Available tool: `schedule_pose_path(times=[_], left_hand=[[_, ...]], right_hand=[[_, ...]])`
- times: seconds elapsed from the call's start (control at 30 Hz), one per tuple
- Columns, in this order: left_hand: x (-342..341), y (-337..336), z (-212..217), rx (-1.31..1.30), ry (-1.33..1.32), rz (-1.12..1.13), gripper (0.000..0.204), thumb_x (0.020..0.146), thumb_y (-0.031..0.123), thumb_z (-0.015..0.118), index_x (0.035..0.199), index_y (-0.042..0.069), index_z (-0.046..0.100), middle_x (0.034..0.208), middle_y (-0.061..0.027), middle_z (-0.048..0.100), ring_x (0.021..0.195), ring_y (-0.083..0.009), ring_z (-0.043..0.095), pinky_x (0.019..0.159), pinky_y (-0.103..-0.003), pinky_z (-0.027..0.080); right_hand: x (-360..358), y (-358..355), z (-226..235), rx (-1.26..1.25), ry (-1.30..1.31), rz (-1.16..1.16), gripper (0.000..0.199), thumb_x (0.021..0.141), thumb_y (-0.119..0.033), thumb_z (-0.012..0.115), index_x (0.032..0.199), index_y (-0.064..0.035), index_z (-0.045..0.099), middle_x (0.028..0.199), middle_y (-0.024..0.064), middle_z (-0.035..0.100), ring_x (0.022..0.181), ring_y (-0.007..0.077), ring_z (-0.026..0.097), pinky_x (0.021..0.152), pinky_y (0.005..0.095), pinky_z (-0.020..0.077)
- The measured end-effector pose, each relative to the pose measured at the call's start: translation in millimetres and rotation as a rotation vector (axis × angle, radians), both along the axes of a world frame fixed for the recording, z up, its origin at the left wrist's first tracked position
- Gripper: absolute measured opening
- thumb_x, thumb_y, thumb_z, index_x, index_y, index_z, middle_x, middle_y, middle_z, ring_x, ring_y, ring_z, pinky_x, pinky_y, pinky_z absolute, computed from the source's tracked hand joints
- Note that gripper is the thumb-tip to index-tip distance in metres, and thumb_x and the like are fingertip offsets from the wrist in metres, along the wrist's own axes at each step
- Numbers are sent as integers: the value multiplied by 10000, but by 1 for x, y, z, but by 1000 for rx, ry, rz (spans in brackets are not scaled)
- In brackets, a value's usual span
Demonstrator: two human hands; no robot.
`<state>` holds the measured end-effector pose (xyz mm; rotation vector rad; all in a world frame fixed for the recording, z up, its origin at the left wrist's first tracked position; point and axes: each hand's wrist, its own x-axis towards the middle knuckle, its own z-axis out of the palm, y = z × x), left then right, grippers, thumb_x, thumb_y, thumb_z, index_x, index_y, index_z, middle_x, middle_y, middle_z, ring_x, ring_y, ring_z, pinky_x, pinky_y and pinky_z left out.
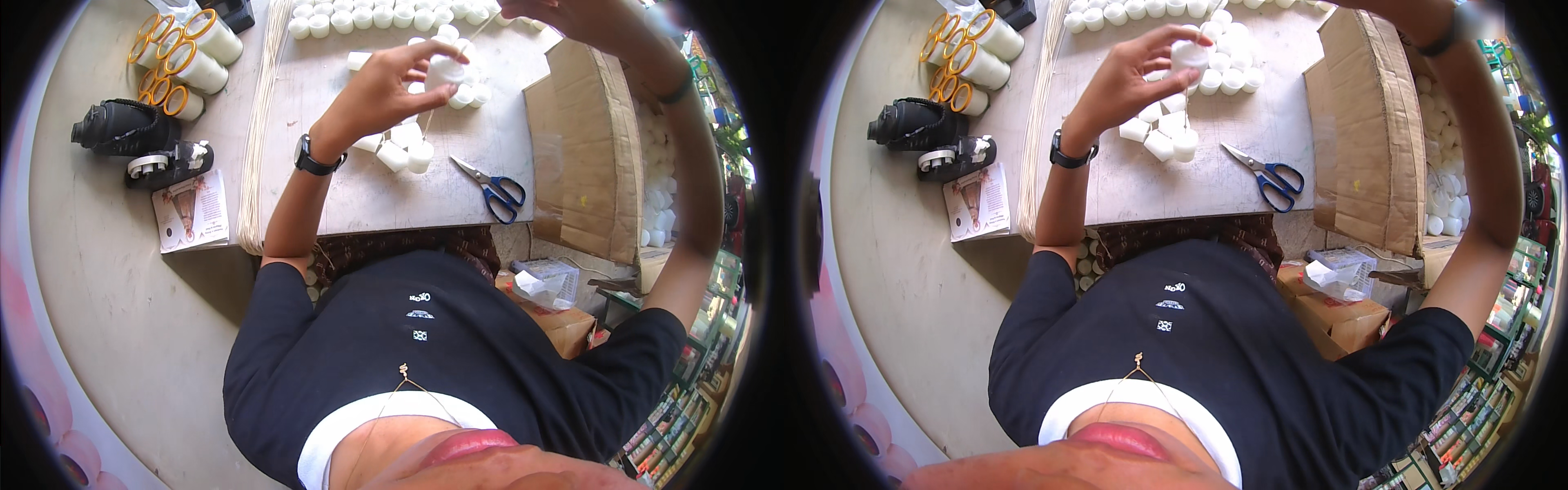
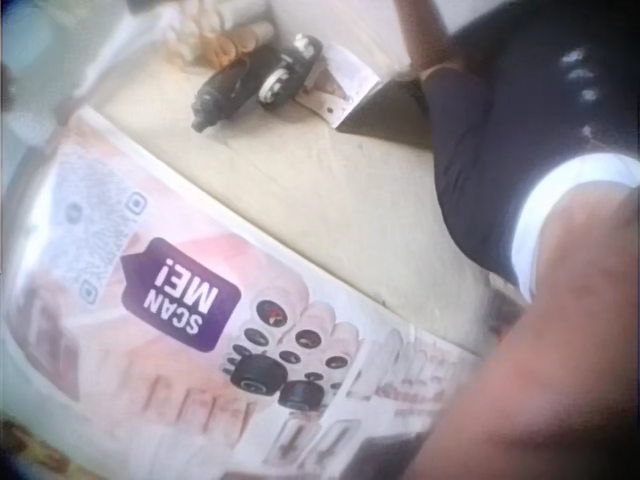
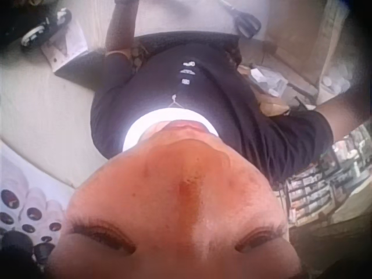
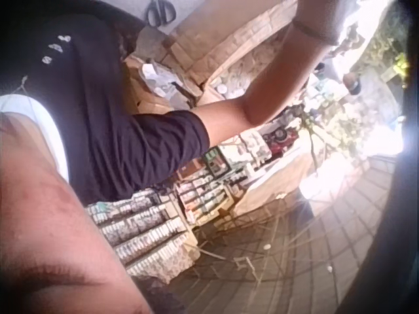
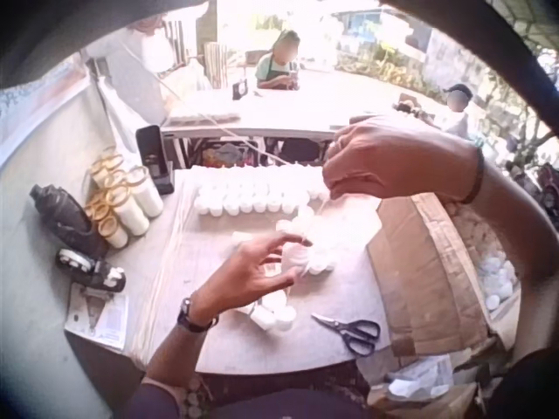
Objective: The person inserts wicks into small white cylindrical candles, trims the wicks with scissors, and arranges the finished candles on the table. The person also uses a thin metal rod to adjust the wick position inside the candles.
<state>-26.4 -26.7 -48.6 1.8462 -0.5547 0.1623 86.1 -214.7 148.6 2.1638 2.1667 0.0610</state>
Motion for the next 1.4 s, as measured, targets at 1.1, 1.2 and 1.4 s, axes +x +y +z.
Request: schedule_pose_path(times=[1.1,1.2,1.4], left_hand=[[-19,14,-48,-711,504,29,238,991,217,579,1004,0,677,955,-45,669,936,-102,593,899,-262,450],[-28,8,-47,-688,495,76,237,973,218,623,1036,1,694,970,-55,689,906,-101,605,872,-260,474],[-39,6,-30,-578,645,177,234,959,193,652,1087,5,708,964,-51,707,835,-90,623,790,-258,507]], right_hand=[[-55,-19,-85,-361,475,-253,138,947,-145,549,887,-27,592,886,125,630,889,272,602,889,392,434],[-65,-14,-68,-218,754,-494,146,974,-125,510,920,-5,574,790,141,621,731,312,596,742,377,479],[-73,-18,-70,-280,759,-223,170,1000,-137,496,1026,-13,609,887,176,671,856,364,643,770,409,487]])
